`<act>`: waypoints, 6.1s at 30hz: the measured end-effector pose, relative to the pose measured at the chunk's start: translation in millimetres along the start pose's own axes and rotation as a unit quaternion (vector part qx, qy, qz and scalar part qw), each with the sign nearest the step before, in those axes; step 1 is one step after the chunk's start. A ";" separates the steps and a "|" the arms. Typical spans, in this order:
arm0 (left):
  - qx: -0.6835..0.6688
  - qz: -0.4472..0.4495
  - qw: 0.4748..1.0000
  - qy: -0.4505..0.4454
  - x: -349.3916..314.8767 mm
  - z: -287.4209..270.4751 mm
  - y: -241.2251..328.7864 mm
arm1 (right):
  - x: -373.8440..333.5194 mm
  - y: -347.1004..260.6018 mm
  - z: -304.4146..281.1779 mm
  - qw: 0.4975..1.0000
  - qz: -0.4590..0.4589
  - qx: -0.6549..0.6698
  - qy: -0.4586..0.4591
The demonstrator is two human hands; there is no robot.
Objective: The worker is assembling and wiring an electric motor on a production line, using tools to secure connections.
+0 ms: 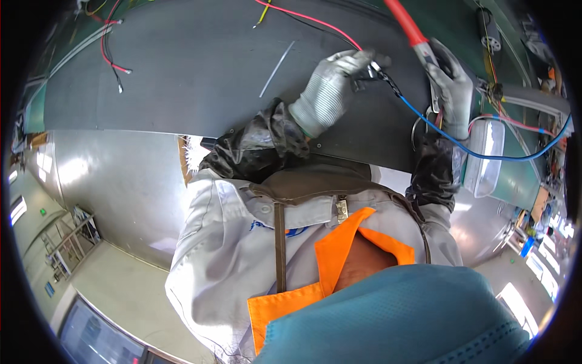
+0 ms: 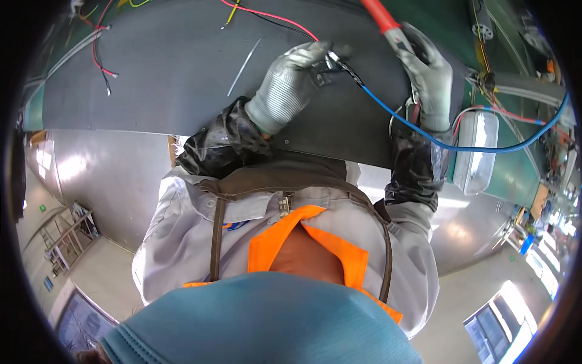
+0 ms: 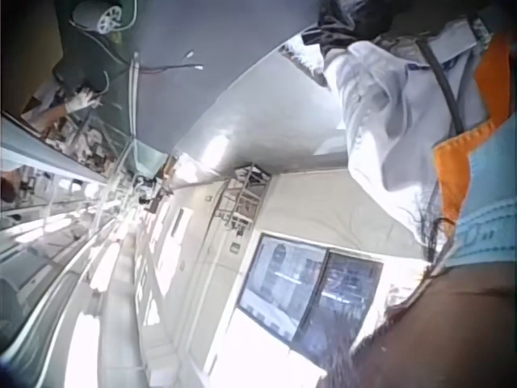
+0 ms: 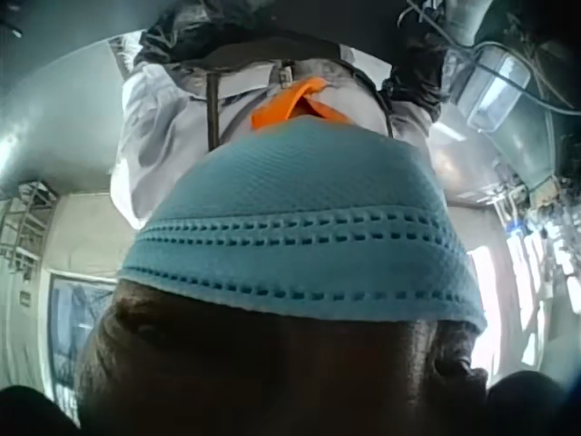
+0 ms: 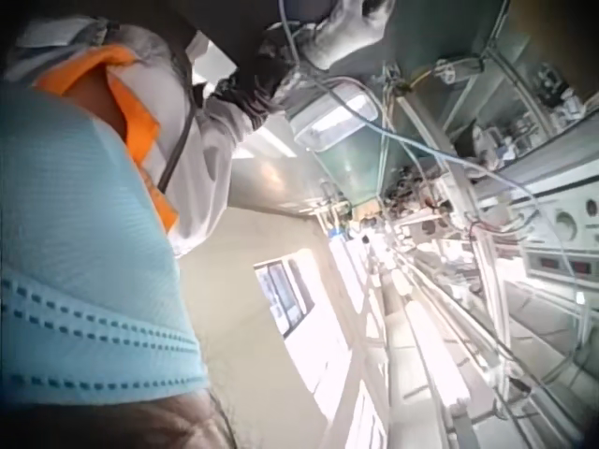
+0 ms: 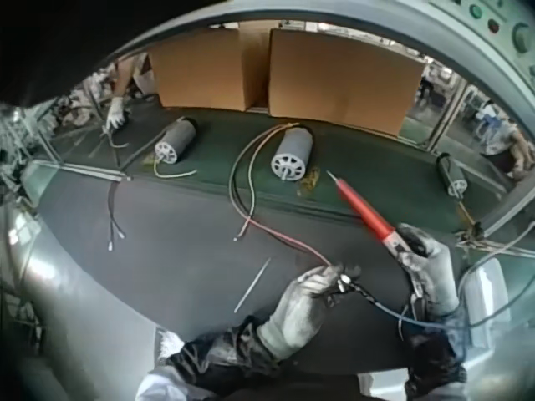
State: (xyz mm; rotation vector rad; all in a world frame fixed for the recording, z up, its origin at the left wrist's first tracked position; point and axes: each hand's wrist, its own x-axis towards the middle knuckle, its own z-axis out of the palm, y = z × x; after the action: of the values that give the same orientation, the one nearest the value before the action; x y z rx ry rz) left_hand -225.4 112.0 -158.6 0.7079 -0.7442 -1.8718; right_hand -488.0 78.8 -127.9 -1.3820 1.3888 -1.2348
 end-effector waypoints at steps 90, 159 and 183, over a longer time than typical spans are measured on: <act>0.562 0.298 0.760 -0.134 152.9 -53.8 25.0 | 292.4 148.5 -44.8 0.877 -0.027 -0.438 0.199; 0.710 0.012 0.627 -0.319 21.7 -0.7 76.5 | -109.2 -72.0 -155.6 0.925 -0.076 -0.133 0.347; 0.427 -0.192 0.865 -0.184 -3.6 -24.8 78.5 | -112.7 4.9 73.8 0.926 0.098 0.364 -0.035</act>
State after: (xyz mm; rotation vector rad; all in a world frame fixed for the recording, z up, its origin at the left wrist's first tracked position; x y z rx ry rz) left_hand -161.4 83.3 -115.2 1.1135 -1.8577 -2.0203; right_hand -408.0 183.0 -158.0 -0.7381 0.8462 -1.3550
